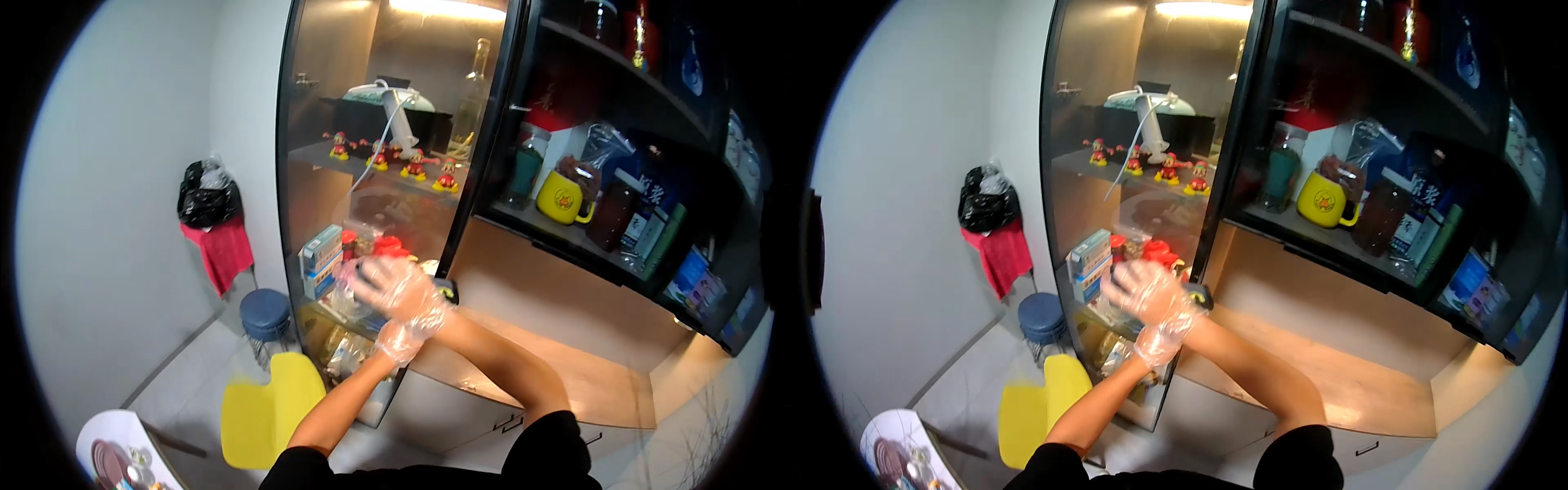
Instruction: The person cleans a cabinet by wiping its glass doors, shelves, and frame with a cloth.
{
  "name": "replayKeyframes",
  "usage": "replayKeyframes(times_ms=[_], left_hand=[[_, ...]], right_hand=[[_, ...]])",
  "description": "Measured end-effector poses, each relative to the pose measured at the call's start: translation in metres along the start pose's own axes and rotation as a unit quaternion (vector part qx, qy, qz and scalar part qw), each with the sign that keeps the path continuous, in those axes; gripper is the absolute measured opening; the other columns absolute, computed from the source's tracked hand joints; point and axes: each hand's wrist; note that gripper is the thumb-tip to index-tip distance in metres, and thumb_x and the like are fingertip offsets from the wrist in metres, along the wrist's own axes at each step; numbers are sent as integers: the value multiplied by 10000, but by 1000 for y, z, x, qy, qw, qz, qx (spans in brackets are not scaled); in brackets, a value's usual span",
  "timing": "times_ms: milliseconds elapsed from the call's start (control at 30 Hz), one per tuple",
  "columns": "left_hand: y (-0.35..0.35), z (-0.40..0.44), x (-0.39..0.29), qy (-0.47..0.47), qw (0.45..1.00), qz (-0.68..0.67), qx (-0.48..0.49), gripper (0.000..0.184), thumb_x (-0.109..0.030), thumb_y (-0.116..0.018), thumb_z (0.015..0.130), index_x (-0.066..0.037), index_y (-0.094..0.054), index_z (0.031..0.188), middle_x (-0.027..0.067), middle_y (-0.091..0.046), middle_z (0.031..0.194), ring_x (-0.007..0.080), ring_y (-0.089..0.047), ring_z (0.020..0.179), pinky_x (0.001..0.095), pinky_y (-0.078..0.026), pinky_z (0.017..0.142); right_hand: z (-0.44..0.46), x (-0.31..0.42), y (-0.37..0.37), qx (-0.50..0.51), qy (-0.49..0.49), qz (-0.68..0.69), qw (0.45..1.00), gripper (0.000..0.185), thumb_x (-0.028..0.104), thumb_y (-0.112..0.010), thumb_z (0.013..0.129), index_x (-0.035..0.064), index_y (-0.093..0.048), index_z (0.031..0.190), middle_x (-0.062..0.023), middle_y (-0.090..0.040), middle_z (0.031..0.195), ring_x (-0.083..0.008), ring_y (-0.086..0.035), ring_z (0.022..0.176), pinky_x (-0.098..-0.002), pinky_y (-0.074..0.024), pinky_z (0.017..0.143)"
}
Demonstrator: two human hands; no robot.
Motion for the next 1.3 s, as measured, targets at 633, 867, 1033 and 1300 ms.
replayKeyframes(times_ms=[633, 867, 1033, 1300], left_hand=[[148, -17, 4, -96, 979, -130, -120, 501, -187, -742, 902, -60, -590, 1363, 220, -660, 1274, 404, -659, 1167, 477, -528, 1012], [178, -38, 61, -78, 973, -39, -213, 701, -170, -771, 817, -114, -538, 1475, 222, -509, 1546, 448, -517, 1376, 550, -405, 1162], [172, -34, 56, -75, 971, -51, -222, 716, -207, -755, 834, -40, -508, 1485, 294, -391, 1623, 485, -387, 1491, 555, -322, 1224], [176, -11, 44, -57, 969, -30, -240, 804, -307, -732, 892, -39, -422, 1585, 294, -314, 1670, 455, -302, 1551, 563, -220, 1274]], right_hand=[[200, -281, 244, -153, -73, -506, 846, 329, 132, -765, 788, 71, -694, 1103, -122, -711, 1139, -306, -696, 1045, -438, -550, 901], [290, -282, 110, -157, -335, -529, 764, 737, 368, -437, 1013, -158, -395, 1528, -344, -392, 1608, -404, -400, 1513, -521, -266, 1274], [274, -120, -73, -40, -45, -179, 982, 588, 180, -524, 912, -67, -533, 1446, -269, -530, 1507, -389, -490, 1430, -516, -332, 1238], [206, -95, -27, 7, 67, -131, 989, 514, 130, -638, 903, 27, -591, 1405, -195, -533, 1556, -337, -524, 1442, -589, -342, 1240]])
Point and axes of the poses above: each hand's wrist, its own z-axis towards the middle knuckle, its own y-axis out of the back of the hand, x = y × z
